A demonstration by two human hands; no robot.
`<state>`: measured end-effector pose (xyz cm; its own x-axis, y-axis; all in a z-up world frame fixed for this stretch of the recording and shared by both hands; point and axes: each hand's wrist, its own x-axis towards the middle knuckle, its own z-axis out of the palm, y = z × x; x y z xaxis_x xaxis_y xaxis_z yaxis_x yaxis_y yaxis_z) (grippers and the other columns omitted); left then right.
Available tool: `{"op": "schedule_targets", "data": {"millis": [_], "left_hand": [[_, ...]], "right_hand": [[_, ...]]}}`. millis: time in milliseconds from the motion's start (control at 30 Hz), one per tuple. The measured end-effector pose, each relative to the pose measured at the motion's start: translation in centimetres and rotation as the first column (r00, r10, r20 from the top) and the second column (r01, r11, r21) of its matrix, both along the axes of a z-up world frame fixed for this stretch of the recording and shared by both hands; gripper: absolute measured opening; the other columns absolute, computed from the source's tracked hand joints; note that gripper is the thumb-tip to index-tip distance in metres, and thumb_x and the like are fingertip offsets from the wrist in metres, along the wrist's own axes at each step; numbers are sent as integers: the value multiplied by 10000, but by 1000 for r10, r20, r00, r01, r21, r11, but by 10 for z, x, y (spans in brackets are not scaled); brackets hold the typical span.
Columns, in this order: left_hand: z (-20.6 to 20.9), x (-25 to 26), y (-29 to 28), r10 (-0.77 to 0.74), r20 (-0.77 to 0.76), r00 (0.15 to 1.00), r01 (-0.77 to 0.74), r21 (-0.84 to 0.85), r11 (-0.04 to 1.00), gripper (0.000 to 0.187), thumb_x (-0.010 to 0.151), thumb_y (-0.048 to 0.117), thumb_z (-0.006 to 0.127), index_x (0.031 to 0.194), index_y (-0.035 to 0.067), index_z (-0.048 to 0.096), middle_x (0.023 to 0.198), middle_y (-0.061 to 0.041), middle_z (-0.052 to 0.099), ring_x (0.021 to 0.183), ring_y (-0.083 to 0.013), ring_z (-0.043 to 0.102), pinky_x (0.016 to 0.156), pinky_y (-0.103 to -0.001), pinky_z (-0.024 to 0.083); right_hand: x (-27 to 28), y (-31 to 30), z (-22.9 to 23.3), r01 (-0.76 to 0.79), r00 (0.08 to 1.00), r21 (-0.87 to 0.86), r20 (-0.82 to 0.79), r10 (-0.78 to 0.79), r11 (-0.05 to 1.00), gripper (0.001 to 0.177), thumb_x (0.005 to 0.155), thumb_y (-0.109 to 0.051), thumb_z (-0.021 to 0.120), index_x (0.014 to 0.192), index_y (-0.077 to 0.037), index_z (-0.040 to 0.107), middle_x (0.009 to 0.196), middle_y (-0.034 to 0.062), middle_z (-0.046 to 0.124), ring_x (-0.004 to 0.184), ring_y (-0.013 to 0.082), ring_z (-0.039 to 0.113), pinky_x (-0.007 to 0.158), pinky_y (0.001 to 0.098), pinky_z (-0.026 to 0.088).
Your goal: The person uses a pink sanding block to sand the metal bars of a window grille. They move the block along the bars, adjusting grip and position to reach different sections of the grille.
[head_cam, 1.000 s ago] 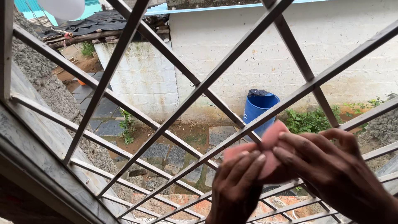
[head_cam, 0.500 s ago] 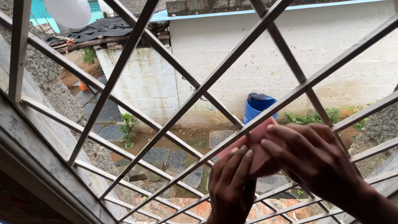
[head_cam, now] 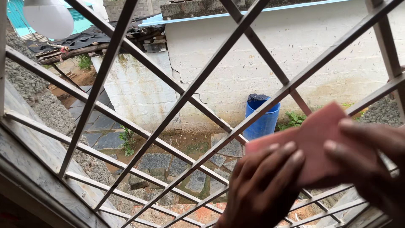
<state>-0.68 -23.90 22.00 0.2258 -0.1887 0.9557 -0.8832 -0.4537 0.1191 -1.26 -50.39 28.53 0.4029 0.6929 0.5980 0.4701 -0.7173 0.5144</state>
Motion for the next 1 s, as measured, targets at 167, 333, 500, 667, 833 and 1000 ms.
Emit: {"op": "schedule_targets", "data": {"millis": [167, 333, 500, 667, 833, 1000], "left_hand": [[14, 37, -26, -15, -19, 1000, 15, 25, 1000, 452, 1063, 165, 697, 1471, 24, 562, 1433, -178, 654, 1279, -294, 645, 1105, -431, 498], [16, 39, -35, 143, 79, 987, -133, -115, 984, 407, 1096, 114, 615, 1493, 47, 558, 1480, -170, 617, 1339, -304, 597, 1161, -435, 482], [23, 37, -36, 148, 58, 987, -140, -121, 983, 396, 1098, 110, 599, 1487, 45, 569, 1492, -152, 606, 1368, -305, 584, 1171, -434, 475], [25, 30, -28, -85, -128, 988, 85, -7, 996, 401, 1064, 162, 646, 1431, 10, 586, 1397, -161, 654, 1260, -290, 629, 1090, -429, 475], [31, 32, -28, -3, -49, 999, 4, 19, 1000, 411, 1072, 168, 648, 1440, 0, 575, 1389, -181, 646, 1264, -305, 623, 1115, -444, 482], [31, 32, -30, 167, 65, 984, -160, -90, 983, 406, 1112, 127, 605, 1500, 26, 544, 1462, -166, 641, 1343, -298, 618, 1108, -414, 480]], "right_hand": [[32, -12, 20, 57, 997, 17, 45, -58, 998, 806, 627, -346, 845, 1354, -146, 563, 1387, 154, 589, 1154, 306, 655, 996, 467, 564], [54, 7, 43, -177, 966, 49, 202, 164, 983, 631, 754, -336, 876, 1276, -117, 596, 1333, 146, 604, 1117, 287, 627, 935, 428, 529], [57, 24, 46, -215, 952, 80, 240, 191, 973, 528, 781, -249, 862, 1232, -113, 624, 1287, 137, 654, 1125, 282, 637, 945, 396, 554], [41, -5, 42, 8, 1000, -19, -13, -8, 1000, 620, 682, -235, 799, 1269, -121, 635, 1318, 128, 672, 1166, 256, 674, 978, 424, 572], [53, -18, 48, 18, 999, -92, -26, -21, 996, 678, 657, -294, 854, 1271, -107, 637, 1296, 135, 676, 1069, 246, 687, 974, 448, 556], [55, 7, 58, -206, 966, 25, 166, 199, 978, 692, 691, -317, 891, 1268, -76, 595, 1311, 183, 637, 1093, 319, 668, 965, 441, 535]]}}
